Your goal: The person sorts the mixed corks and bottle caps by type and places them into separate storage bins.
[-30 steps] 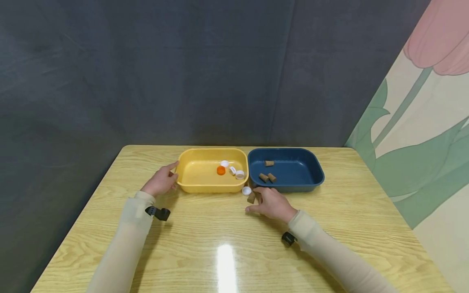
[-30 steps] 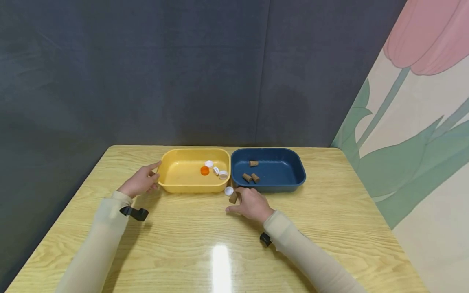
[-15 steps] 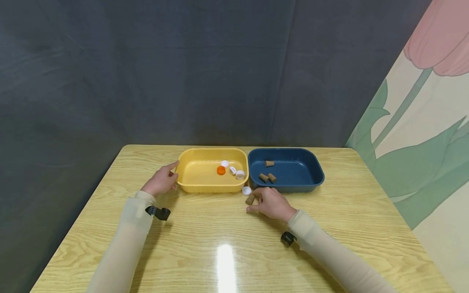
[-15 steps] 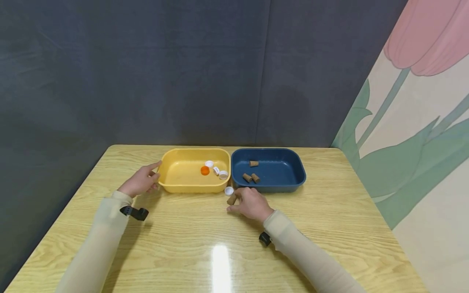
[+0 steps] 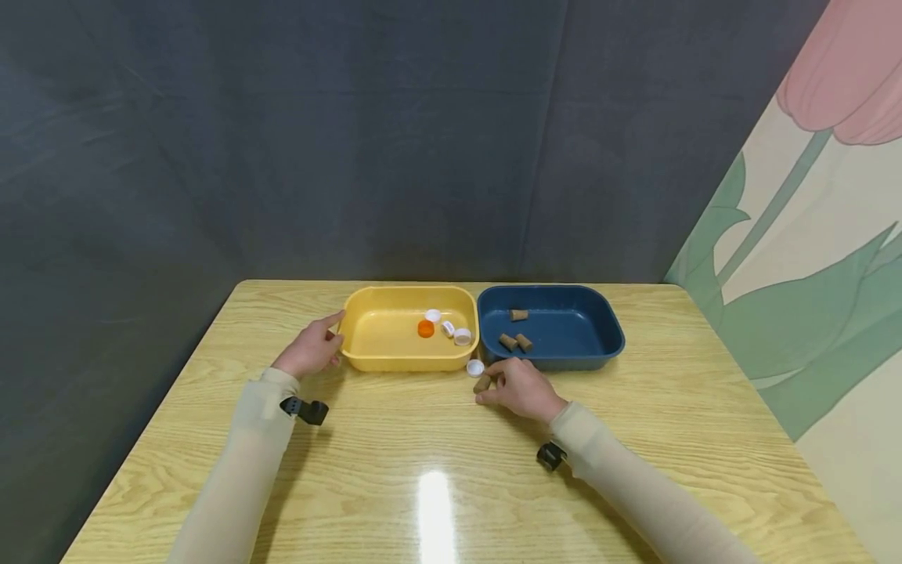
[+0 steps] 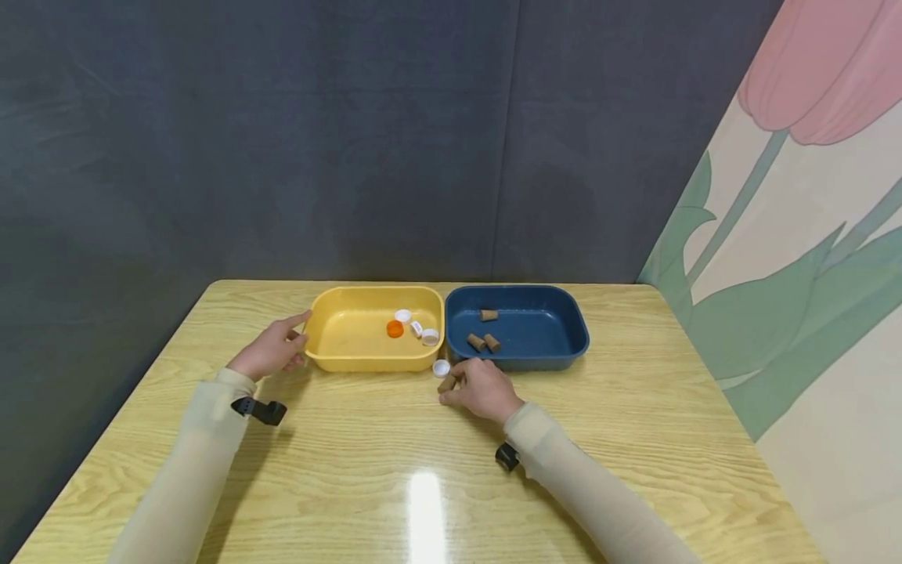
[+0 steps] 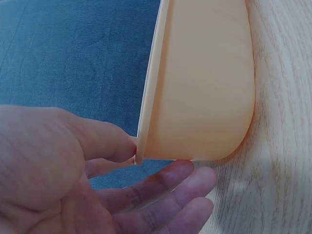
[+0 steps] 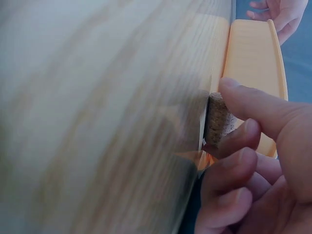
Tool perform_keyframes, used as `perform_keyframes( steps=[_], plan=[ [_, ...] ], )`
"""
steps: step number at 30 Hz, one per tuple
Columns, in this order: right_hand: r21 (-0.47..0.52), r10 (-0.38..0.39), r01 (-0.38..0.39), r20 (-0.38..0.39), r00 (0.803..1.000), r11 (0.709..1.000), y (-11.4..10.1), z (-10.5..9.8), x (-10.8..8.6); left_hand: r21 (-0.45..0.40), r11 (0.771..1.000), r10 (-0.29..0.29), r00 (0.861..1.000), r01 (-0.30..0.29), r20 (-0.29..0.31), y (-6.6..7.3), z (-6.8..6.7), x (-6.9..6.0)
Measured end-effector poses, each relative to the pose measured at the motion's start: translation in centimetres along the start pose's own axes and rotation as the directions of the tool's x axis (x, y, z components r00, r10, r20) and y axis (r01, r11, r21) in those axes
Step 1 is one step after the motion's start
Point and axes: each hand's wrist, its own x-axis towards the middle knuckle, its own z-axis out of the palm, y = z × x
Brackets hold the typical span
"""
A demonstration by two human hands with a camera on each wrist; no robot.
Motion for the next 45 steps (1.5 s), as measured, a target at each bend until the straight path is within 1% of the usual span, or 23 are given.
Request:
perform_keyframes(
  steps=[11, 17, 22, 26, 32, 37, 42, 45],
  plan=[
    [0.016, -0.044, 0.044, -0.007, 0.999, 0.999, 0.0, -0.2, -0.2, 0.009, 1.000, -0.003, 1.000, 0.003, -0.001, 0.1, 0.0, -0.1],
    [0.026, -0.085, 0.086, -0.037, 0.996, 0.996, -0.3, -0.8, -0.4, 0.011, 1.000, -0.002, 1.000, 0.002, -0.002, 0.1, 0.0, -0.1],
    [0.057, -0.102, 0.105, -0.051, 0.993, 0.993, -0.5, -1.7, -0.6, 0.012, 1.000, -0.001, 1.000, 0.001, 0.001, 0.2, 0.0, -0.1],
    [0.071, -0.102, 0.108, -0.080, 0.992, 0.992, -0.6, -2.5, -0.8, 0.009, 1.000, -0.001, 1.000, 0.001, 0.003, 0.2, 0.0, -0.1],
    [0.085, -0.073, 0.082, -0.107, 0.992, 0.993, -0.9, -4.1, -1.1, 0.011, 1.000, -0.001, 1.000, 0.002, 0.000, 0.2, 0.1, -0.1],
    [0.071, -0.059, 0.068, -0.132, 0.990, 0.995, -0.9, -5.5, -1.2, 0.013, 1.000, 0.001, 1.000, -0.001, 0.001, 0.2, 0.1, -0.1],
    [0.059, -0.049, 0.058, -0.141, 0.989, 0.997, -0.5, -6.6, -1.1, 0.014, 1.000, 0.010, 1.000, -0.010, 0.007, 0.2, 0.0, -0.1],
    [0.059, -0.036, 0.045, -0.150, 0.988, 0.997, -0.4, -7.3, -1.1, 0.003, 1.000, 0.005, 1.000, -0.005, 0.011, 0.2, 0.0, -0.1]
  ],
)
